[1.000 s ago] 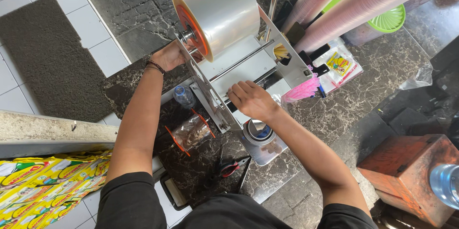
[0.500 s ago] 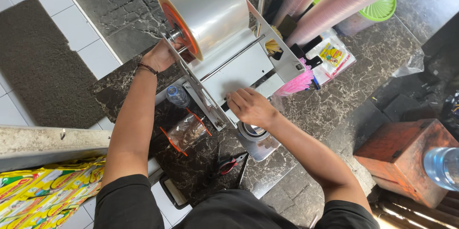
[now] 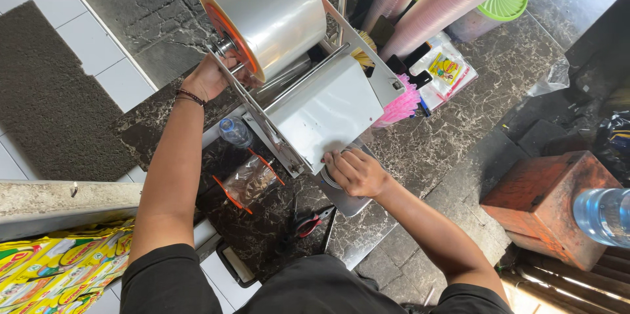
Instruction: The person repairs a plastic bag sealing machine by cutting a plastic bag, using pliers to adjust a metal rod, and using a T-handle wrench to tighten screws. They then connect a power cord to a wall socket and test the machine by cranking the handle.
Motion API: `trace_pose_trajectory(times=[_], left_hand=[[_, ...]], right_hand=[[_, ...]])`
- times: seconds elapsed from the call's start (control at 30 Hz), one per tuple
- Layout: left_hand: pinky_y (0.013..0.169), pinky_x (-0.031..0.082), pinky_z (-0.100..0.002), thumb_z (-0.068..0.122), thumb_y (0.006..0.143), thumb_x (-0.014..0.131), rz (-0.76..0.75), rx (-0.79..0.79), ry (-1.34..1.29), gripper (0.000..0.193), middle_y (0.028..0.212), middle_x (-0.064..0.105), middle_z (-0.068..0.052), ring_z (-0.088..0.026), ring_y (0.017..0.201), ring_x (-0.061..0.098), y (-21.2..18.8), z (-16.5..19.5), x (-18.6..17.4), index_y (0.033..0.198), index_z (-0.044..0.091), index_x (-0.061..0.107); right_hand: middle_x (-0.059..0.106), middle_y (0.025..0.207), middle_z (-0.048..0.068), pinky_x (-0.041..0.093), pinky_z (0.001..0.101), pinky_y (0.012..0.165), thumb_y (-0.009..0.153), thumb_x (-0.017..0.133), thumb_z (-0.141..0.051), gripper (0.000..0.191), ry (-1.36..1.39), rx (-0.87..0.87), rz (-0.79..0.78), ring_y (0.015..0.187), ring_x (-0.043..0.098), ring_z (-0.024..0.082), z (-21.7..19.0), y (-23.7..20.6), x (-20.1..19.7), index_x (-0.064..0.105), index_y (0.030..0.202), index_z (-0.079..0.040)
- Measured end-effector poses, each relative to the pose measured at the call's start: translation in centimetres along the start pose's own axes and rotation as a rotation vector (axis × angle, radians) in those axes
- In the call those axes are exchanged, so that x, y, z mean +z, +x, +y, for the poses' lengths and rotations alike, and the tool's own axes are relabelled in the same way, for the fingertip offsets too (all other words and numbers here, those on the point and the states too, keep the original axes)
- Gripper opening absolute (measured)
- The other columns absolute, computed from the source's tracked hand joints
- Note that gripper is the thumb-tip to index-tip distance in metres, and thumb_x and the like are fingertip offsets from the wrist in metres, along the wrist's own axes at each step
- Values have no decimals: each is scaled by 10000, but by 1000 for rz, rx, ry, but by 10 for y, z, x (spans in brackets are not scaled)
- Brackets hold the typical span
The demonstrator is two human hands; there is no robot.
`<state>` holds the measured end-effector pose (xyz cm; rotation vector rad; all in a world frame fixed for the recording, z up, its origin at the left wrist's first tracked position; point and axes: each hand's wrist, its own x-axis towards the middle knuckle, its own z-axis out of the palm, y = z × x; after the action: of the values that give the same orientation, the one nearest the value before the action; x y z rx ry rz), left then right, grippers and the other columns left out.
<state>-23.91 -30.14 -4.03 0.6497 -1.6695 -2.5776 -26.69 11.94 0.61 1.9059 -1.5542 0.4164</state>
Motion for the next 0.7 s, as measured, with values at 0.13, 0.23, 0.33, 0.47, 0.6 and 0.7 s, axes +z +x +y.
trace_pose_trajectory(times=[0.13,0.23,0.33,0.47,0.6,0.7], left_hand=[[919,613,-358,226,979,463,171,78,89,350,1027,746,-87,-174,888,738,-6,-4,9,1197,15,638],[925,378,-250,291,1061,503,571,135,208,281,1017,720,-67,-122,897,689,-24,-7,20,1181,65,618],[906,539,-301,171,992,569,771,531,181,178,1036,720,-19,-88,951,688,-62,-17,43,1107,47,625],[819,391,-276,144,1080,606,800,1034,225,157,1036,587,-58,-124,880,502,-128,-44,97,1168,16,583],[939,493,-322,87,1078,550,664,1224,533,149,1160,592,-116,-195,1074,593,-186,-69,144,1204,13,520],[964,475,-374,31,1021,566,636,1326,721,216,1146,587,-154,-265,1049,568,-213,-83,162,1212,-27,483]], right_hand=[[705,931,111,476,273,566,852,812,-7,251,-28,21,40,708,637,115,-11,-18,-7,717,1063,90],[709,949,134,477,280,569,807,785,16,297,30,57,37,707,642,144,-20,-30,-11,714,1077,115],[715,983,144,478,282,581,844,766,31,273,28,103,64,704,622,140,-29,-40,-16,711,1100,109],[725,962,164,475,292,567,816,719,-19,283,21,149,103,701,631,163,-41,-51,-24,729,1074,96],[707,958,153,466,296,564,851,729,-37,253,7,170,159,699,626,167,-54,-60,-37,737,1063,99],[698,973,167,483,303,582,883,712,-17,223,12,210,168,715,634,179,-67,-67,-52,726,1072,101]])
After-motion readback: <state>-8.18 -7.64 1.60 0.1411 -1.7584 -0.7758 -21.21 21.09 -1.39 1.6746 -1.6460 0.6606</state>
